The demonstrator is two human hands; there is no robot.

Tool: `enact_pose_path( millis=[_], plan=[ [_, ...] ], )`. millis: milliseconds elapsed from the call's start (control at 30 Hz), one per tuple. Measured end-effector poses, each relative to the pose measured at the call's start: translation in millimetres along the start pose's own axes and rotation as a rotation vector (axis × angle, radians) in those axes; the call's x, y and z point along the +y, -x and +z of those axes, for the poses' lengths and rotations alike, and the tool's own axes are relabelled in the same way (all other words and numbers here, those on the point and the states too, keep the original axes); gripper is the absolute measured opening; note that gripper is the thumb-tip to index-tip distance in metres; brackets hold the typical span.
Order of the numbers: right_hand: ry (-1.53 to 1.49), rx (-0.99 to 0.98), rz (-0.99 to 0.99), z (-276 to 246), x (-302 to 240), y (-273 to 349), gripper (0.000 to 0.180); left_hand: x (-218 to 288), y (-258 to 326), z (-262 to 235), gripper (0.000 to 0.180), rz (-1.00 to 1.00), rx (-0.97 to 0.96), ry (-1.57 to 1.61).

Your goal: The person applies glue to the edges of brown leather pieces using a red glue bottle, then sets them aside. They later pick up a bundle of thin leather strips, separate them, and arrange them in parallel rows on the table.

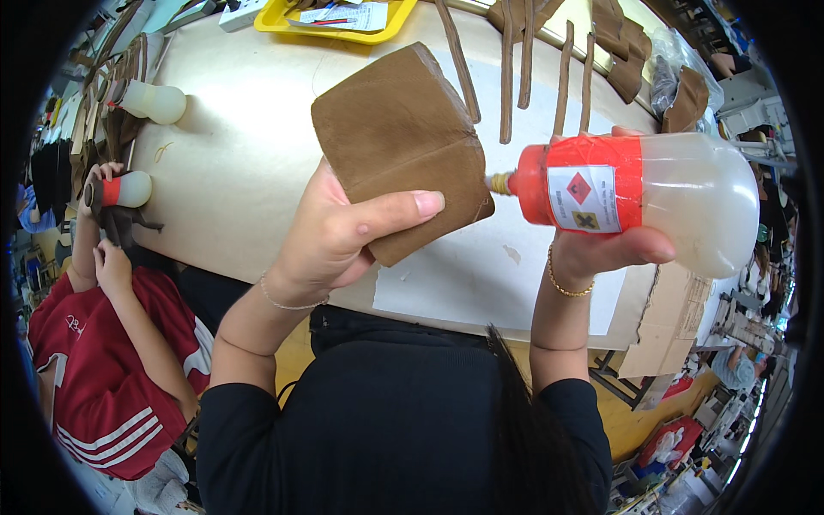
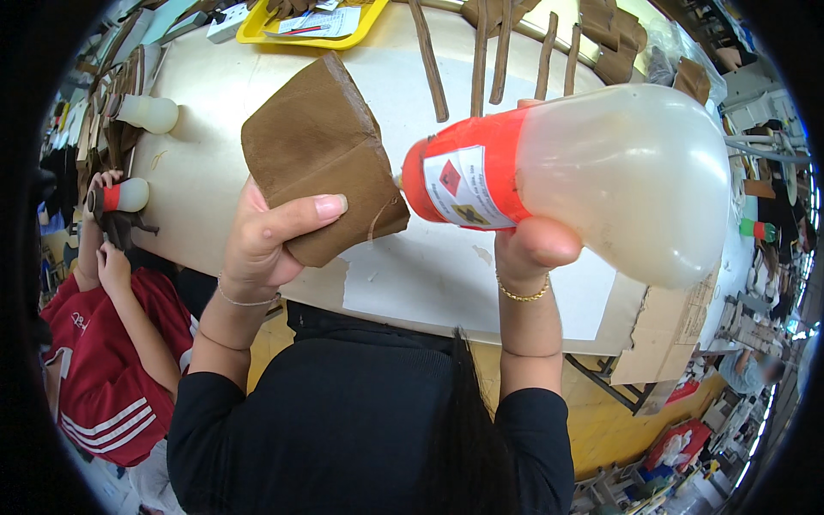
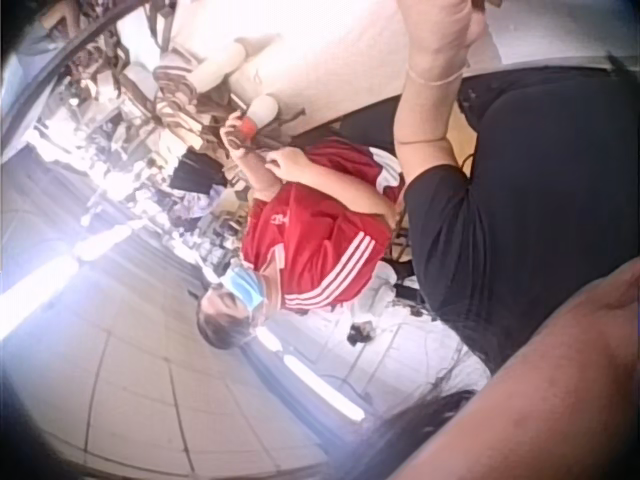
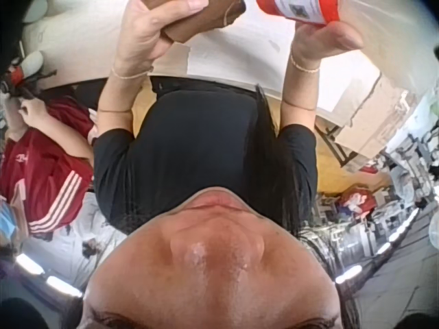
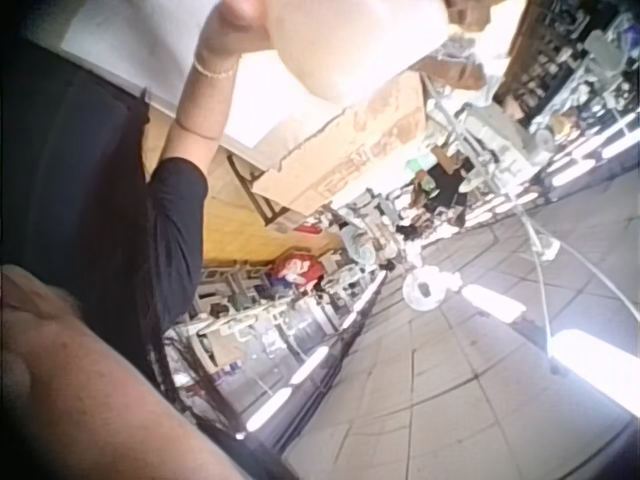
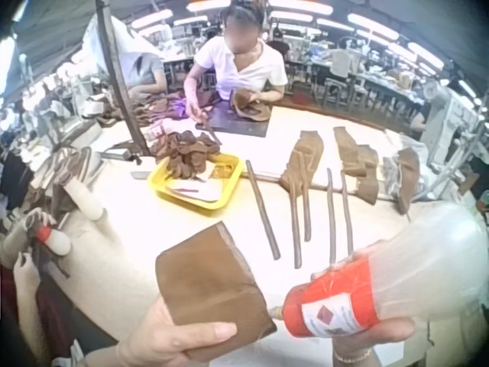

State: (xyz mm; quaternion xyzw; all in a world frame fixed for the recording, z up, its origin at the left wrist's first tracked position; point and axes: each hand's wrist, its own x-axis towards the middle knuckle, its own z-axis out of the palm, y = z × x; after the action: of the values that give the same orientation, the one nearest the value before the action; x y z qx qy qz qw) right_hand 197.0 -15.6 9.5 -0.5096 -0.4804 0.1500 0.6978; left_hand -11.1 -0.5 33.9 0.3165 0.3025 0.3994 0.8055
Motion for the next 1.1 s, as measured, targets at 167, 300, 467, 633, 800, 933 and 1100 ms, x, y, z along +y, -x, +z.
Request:
enact_pose_path(
  millis=[167, 300, 467, 633, 800, 933, 1100],
  plan=[
    [-0.257, 0.161, -0.005, -3, 5, -14, 0.098, 1, -2, -5, 0.049, 0.002, -0.023, -0.028],
    [-0.457, 0.157, 0.129, -2, -5, -28, 0.090, -2, 0, -1, 0.048, 0.006, -0.011, -0.015],
    [-0.960, 0.016, 0.603, -6, 10, -45, 0.080, -4, 1, 5, 0.052, 0.026, -0.017, -0.146],
    [-1.278, -0.103, 0.906, -6, 12, -44, 0.069, -3, 4, 11, 0.057, 0.027, -0.026, -0.325],
    [-1.335, -0.154, 0.936, -6, 15, -42, 0.066, -1, 5, 14, 0.058, 0.014, -0.030, -0.315],
    [-1.392, -0.255, 0.934, -6, 18, -42, 0.066, 1, 4, 14, 0.059, 0.008, -0.043, -0.328],
    [-1.398, -0.265, 0.922, -4, 22, -41, 0.063, 4, 4, 14, 0.058, -0.009, -0.044, -0.322]
  ],
)
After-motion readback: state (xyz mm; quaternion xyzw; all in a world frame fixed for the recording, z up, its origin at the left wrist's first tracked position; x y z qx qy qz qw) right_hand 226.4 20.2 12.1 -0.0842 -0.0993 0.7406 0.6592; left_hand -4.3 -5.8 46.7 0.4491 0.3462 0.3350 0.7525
